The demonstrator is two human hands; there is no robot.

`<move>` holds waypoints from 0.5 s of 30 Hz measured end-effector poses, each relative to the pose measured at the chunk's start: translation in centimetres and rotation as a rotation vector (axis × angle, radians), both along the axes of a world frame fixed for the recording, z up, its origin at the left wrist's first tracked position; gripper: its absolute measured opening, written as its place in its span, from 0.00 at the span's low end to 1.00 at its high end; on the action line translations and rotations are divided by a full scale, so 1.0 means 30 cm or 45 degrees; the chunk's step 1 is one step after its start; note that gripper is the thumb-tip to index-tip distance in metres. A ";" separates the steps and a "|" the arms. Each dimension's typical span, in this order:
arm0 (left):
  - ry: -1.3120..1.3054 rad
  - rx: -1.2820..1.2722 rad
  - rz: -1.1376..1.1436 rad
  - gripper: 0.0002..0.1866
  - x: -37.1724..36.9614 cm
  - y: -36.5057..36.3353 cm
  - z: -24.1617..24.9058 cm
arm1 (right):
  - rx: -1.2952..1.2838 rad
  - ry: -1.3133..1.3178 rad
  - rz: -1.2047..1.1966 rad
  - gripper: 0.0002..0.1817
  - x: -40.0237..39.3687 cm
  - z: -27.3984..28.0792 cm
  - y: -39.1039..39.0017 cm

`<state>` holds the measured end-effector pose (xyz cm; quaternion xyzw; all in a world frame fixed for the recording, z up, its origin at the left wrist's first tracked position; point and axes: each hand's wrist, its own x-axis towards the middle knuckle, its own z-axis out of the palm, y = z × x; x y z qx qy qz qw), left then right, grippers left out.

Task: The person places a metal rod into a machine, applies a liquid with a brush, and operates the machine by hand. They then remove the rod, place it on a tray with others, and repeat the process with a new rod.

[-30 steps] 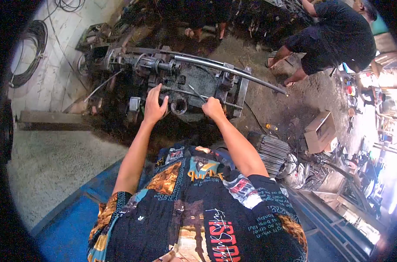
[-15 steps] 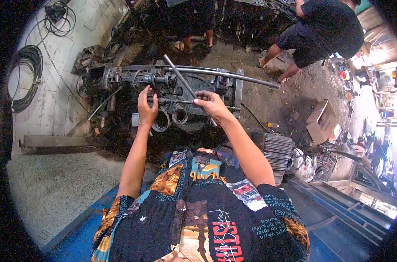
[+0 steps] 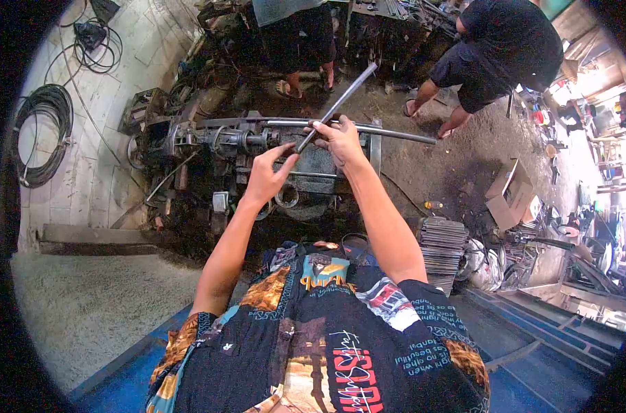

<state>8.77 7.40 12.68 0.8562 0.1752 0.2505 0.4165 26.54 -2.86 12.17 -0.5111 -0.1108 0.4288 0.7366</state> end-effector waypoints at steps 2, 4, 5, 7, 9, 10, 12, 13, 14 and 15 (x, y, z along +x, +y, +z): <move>0.003 0.073 -0.015 0.18 0.022 -0.002 0.007 | 0.012 0.042 -0.107 0.15 -0.004 -0.031 0.002; 0.117 0.453 -0.024 0.18 0.039 0.003 0.029 | 0.021 0.055 -0.144 0.15 -0.011 -0.053 -0.007; 0.065 0.469 -0.038 0.16 0.053 0.008 0.014 | 0.013 0.070 -0.177 0.14 -0.013 -0.063 -0.014; 0.157 0.452 -0.087 0.15 0.070 0.012 0.032 | 0.011 0.068 -0.234 0.12 -0.031 -0.058 -0.029; 0.247 0.437 -0.138 0.14 0.093 0.014 0.037 | 0.017 0.121 -0.280 0.11 -0.045 -0.058 -0.041; 0.348 0.383 -0.147 0.13 0.110 0.010 0.035 | 0.023 0.172 -0.320 0.11 -0.047 -0.059 -0.045; 0.446 0.328 -0.170 0.13 0.134 -0.002 0.024 | 0.033 0.156 -0.343 0.10 -0.043 -0.080 -0.053; 0.442 0.297 -0.182 0.13 0.143 -0.007 0.013 | 0.054 0.163 -0.381 0.12 -0.042 -0.088 -0.059; 0.436 0.267 -0.194 0.13 0.155 -0.011 -0.001 | 0.077 0.168 -0.420 0.14 -0.035 -0.095 -0.069; 0.355 0.231 -0.220 0.13 0.161 -0.013 -0.013 | 0.066 0.155 -0.409 0.14 -0.029 -0.092 -0.082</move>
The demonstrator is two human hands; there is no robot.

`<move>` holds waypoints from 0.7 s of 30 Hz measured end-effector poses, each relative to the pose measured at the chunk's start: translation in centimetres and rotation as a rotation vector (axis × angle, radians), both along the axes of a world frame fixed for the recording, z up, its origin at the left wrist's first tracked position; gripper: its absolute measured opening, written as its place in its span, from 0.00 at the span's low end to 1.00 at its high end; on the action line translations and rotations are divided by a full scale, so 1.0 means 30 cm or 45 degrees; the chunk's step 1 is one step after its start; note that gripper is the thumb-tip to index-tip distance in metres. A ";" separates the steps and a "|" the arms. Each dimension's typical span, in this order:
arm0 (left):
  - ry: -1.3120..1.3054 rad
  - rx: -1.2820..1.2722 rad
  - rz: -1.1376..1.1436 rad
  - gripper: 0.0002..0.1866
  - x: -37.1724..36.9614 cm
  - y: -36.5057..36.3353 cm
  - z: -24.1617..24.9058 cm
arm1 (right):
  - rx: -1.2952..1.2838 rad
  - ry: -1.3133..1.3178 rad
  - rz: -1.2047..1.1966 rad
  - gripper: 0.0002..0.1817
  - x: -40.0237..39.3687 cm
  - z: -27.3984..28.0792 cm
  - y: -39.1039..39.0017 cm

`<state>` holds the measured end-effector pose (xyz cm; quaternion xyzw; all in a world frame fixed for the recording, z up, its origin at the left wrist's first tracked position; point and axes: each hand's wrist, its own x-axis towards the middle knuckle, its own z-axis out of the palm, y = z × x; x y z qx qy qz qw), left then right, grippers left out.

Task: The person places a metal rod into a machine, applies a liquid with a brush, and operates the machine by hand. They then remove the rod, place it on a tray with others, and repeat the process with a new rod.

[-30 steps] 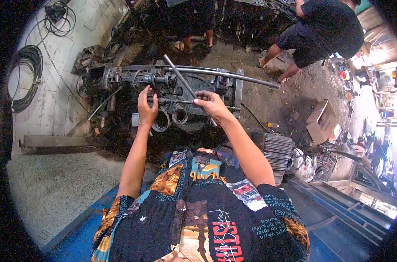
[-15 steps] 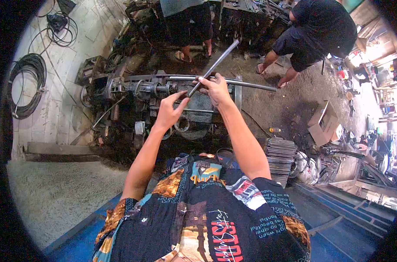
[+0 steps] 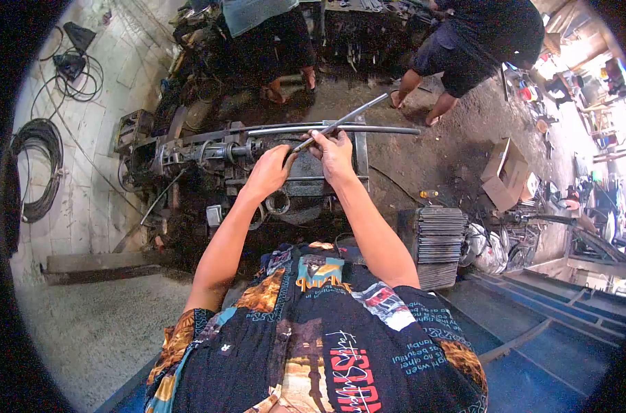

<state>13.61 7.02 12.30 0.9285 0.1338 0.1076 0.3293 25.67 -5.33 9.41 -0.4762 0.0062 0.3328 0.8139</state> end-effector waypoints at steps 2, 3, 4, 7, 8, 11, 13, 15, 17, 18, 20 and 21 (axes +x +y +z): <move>0.005 -0.042 -0.032 0.13 0.013 0.002 -0.023 | -0.015 0.003 -0.015 0.14 0.018 -0.014 -0.023; 0.009 -0.082 -0.047 0.13 0.022 -0.001 -0.021 | -0.027 0.005 -0.013 0.14 0.026 -0.023 -0.034; 0.028 -0.100 -0.045 0.12 0.032 -0.003 -0.018 | -0.026 0.004 -0.022 0.14 0.035 -0.031 -0.044; -0.011 -0.041 -0.088 0.11 0.051 -0.004 -0.022 | 0.043 0.092 -0.052 0.15 0.050 -0.039 -0.074; -0.010 -0.041 -0.094 0.11 0.055 -0.005 -0.026 | 0.031 0.094 -0.030 0.13 0.054 -0.039 -0.086; -0.052 -0.029 -0.106 0.10 0.067 0.005 -0.038 | -0.382 -0.108 0.208 0.10 0.082 0.044 -0.140; -0.007 0.091 -0.143 0.11 0.066 0.022 -0.040 | -0.779 -0.311 0.435 0.09 0.102 0.107 -0.178; 0.034 0.131 -0.169 0.10 0.072 0.047 -0.037 | -1.109 -1.687 0.085 0.09 0.116 0.130 -0.216; 0.071 0.168 -0.208 0.10 0.073 0.050 -0.034 | -1.077 -1.910 -0.043 0.12 0.170 0.122 -0.214; 0.059 0.185 -0.221 0.10 0.073 0.046 -0.012 | -1.028 -2.037 0.119 0.12 0.194 0.140 -0.214; 0.025 0.277 -0.262 0.09 0.080 0.048 -0.007 | -0.895 -2.278 0.319 0.12 0.230 0.146 -0.220; 0.024 0.280 -0.261 0.09 0.084 0.049 -0.006 | -0.893 -2.279 0.316 0.12 0.251 0.126 -0.222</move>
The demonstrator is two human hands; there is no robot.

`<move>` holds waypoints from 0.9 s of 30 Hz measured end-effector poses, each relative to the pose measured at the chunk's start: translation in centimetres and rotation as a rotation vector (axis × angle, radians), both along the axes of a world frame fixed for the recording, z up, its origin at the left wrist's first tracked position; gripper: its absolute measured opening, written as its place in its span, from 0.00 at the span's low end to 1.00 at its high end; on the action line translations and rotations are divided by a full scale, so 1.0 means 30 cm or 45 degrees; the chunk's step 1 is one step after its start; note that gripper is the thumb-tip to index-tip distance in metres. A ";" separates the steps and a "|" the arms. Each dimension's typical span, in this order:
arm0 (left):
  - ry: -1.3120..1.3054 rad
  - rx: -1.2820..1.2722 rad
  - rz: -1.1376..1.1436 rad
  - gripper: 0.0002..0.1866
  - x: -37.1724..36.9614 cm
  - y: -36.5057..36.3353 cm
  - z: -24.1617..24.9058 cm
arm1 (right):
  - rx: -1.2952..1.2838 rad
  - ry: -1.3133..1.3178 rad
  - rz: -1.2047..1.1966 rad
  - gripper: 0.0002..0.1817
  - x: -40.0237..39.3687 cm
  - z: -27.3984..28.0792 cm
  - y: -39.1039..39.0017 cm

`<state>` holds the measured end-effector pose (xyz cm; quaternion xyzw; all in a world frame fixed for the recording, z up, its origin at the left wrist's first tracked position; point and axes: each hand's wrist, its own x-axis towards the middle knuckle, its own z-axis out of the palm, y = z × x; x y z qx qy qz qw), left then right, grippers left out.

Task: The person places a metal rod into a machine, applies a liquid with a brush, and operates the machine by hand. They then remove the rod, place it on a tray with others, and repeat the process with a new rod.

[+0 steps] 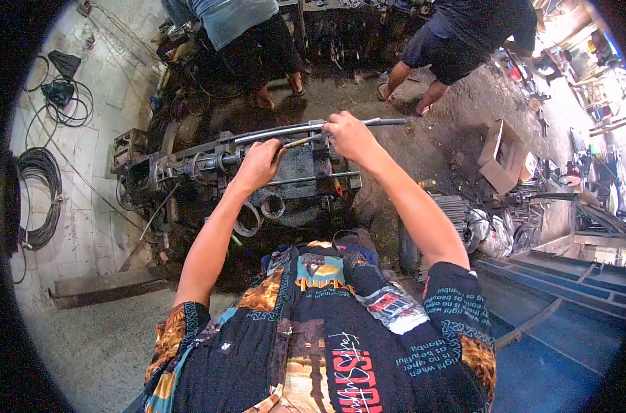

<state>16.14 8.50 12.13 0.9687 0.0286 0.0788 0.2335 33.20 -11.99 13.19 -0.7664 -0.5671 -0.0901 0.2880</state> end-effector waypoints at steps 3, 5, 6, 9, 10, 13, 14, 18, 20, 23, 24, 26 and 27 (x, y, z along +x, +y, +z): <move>-0.058 0.026 -0.071 0.09 0.000 0.008 -0.005 | -0.217 -0.015 0.192 0.09 0.033 -0.051 0.002; 0.004 0.017 -0.104 0.10 -0.004 0.011 -0.015 | -0.293 -0.045 0.216 0.05 0.025 -0.065 -0.010; 0.009 0.016 -0.101 0.10 -0.005 0.007 -0.012 | -0.293 -0.041 0.219 0.05 0.019 -0.078 -0.019; -0.100 -0.005 -0.050 0.18 -0.008 0.000 -0.022 | -0.312 -0.038 0.145 0.04 -0.011 -0.132 -0.066; -0.110 0.002 0.010 0.22 -0.003 0.013 -0.034 | -0.312 -0.026 0.141 0.04 -0.013 -0.156 -0.088; -0.159 0.192 0.135 0.25 0.024 0.062 -0.062 | -0.377 0.017 0.061 0.04 -0.006 -0.226 -0.178; -0.136 0.218 0.128 0.26 0.035 0.078 -0.072 | -0.381 0.033 0.059 0.04 0.001 -0.251 -0.209; -0.050 0.339 0.095 0.27 0.125 0.110 -0.176 | -0.459 0.132 -0.049 0.04 0.048 -0.390 -0.340; 0.195 0.206 0.098 0.28 0.174 0.113 -0.235 | -0.545 0.157 -0.096 0.05 0.093 -0.473 -0.403; 0.267 0.322 0.164 0.26 0.223 0.093 -0.265 | -0.602 0.214 -0.179 0.04 0.165 -0.547 -0.458; 0.315 0.374 0.208 0.25 0.229 0.088 -0.266 | -0.653 0.210 -0.232 0.04 0.191 -0.566 -0.467; 0.279 0.407 0.205 0.24 0.226 0.098 -0.288 | -0.685 0.251 -0.223 0.04 0.251 -0.610 -0.467; 0.289 0.421 0.211 0.24 0.229 0.095 -0.282 | -0.645 0.234 -0.215 0.04 0.280 -0.637 -0.460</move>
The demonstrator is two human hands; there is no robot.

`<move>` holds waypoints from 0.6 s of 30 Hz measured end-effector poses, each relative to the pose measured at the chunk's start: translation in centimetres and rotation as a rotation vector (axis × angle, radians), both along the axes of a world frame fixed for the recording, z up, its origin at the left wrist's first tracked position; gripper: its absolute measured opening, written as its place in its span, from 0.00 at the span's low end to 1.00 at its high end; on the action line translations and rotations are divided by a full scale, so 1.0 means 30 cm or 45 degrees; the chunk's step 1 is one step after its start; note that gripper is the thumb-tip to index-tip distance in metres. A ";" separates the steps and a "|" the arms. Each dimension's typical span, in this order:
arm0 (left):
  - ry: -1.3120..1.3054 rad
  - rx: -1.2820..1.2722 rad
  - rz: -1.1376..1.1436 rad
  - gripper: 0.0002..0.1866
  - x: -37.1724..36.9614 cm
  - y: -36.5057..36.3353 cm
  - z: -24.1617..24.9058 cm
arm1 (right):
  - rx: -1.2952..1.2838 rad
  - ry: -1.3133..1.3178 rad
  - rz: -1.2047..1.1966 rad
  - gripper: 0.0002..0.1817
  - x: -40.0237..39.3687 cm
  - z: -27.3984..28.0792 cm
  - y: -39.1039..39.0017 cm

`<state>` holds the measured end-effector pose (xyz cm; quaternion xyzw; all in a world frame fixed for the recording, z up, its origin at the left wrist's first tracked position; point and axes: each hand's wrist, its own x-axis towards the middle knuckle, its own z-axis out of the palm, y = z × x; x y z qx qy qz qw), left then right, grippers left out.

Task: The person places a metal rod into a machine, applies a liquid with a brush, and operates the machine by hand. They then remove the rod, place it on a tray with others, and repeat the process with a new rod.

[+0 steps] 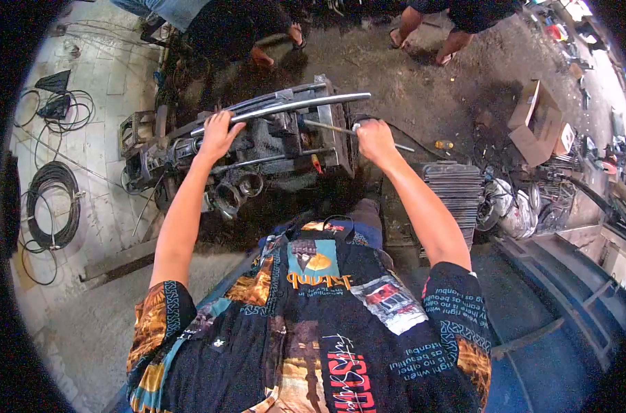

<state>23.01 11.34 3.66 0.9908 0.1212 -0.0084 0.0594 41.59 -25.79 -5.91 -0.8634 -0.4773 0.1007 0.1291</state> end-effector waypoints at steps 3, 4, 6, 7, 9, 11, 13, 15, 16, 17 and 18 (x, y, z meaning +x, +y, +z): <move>0.039 0.005 0.003 0.22 0.002 -0.005 0.007 | 0.059 0.085 0.004 0.05 0.055 -0.043 0.040; 0.053 0.000 0.008 0.22 0.005 -0.010 0.014 | 0.004 0.097 0.049 0.05 0.073 -0.063 0.065; 0.095 0.021 0.024 0.23 0.012 -0.023 0.026 | 0.007 0.069 0.094 0.06 0.095 -0.096 0.108; 0.112 0.028 0.035 0.23 0.014 -0.030 0.032 | 0.013 0.086 0.105 0.06 0.102 -0.112 0.124; 0.120 0.047 0.028 0.23 0.019 -0.033 0.040 | 0.039 0.121 0.162 0.06 0.110 -0.130 0.157; 0.127 0.065 0.036 0.24 0.017 -0.033 0.041 | 0.091 0.154 0.190 0.07 0.112 -0.133 0.173; 0.145 0.065 0.024 0.25 0.017 -0.030 0.040 | 0.134 0.144 0.236 0.07 0.118 -0.153 0.192; 0.150 0.091 0.040 0.25 0.020 -0.033 0.036 | 0.186 0.153 0.217 0.06 0.119 -0.161 0.213; 0.140 0.089 0.042 0.25 0.021 -0.035 0.037 | 0.236 0.157 0.188 0.06 0.116 -0.160 0.220; 0.132 0.086 0.045 0.25 0.017 -0.039 0.039 | 0.234 0.162 0.198 0.06 0.114 -0.157 0.222; 0.152 0.075 0.063 0.25 0.016 -0.041 0.042 | 0.316 0.135 0.205 0.06 0.118 -0.146 0.224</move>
